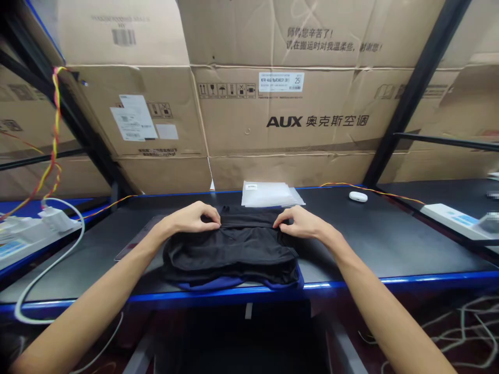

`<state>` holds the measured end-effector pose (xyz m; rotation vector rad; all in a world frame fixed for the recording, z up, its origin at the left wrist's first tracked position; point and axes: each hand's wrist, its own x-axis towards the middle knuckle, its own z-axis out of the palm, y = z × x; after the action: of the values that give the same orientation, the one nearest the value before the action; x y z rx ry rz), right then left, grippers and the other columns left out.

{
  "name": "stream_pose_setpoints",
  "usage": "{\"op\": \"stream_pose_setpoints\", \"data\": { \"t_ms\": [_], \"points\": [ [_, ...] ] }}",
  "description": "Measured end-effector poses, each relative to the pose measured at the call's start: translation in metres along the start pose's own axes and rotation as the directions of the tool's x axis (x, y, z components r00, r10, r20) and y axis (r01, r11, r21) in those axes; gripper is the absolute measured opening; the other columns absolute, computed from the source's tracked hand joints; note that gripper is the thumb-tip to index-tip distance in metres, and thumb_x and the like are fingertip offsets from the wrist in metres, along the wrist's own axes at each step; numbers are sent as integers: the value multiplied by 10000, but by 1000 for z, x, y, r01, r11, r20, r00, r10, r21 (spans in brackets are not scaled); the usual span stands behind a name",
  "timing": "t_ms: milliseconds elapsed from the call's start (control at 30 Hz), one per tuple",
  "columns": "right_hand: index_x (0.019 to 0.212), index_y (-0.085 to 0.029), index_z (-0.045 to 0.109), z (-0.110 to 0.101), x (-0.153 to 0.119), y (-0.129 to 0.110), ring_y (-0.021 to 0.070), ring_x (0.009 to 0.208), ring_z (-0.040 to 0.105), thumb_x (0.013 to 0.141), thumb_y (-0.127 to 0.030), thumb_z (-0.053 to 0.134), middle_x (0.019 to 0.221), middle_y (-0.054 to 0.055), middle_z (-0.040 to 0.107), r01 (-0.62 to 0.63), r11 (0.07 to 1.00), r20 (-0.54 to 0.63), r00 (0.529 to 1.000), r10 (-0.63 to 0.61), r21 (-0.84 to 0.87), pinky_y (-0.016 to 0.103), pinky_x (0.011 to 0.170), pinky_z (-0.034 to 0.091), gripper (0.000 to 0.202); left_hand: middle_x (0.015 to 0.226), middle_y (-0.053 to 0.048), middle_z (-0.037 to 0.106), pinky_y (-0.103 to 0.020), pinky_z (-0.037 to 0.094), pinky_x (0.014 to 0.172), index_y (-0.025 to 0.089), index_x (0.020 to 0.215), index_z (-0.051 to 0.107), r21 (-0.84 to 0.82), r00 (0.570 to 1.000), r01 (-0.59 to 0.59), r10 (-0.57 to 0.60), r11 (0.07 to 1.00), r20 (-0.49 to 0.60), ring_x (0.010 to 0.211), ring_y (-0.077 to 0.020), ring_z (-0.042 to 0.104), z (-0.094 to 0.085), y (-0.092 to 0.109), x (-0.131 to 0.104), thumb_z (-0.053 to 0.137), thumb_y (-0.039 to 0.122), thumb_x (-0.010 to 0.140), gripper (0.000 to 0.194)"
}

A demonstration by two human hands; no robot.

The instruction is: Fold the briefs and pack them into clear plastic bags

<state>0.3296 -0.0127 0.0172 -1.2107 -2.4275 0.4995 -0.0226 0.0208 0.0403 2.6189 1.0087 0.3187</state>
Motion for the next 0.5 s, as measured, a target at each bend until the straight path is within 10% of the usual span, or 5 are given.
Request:
{"op": "stream_pose_setpoints", "data": {
  "t_ms": [300, 500],
  "points": [
    [955, -242, 773, 0, -20, -7, 246, 964, 681, 872, -387, 630, 1007, 46, 758, 136, 982, -202, 974, -107, 134, 386, 928, 498, 220, 1136, -42, 731, -305, 478, 966, 212, 1093, 740, -106, 997, 9, -17, 994, -76, 1062, -222, 654, -14, 9, -26, 671, 387, 822, 330],
    [938, -228, 771, 0, -52, -9, 236, 903, 666, 797, -456, 753, 936, 50, 736, 90, 942, -103, 993, -59, 324, 371, 862, 494, 268, 1204, -26, 705, -295, 441, 1028, 250, 1000, 766, -189, 979, 123, -88, 974, 186, 1151, -235, 628, -29, 20, -70, 763, 488, 762, 336]
  ]
}}
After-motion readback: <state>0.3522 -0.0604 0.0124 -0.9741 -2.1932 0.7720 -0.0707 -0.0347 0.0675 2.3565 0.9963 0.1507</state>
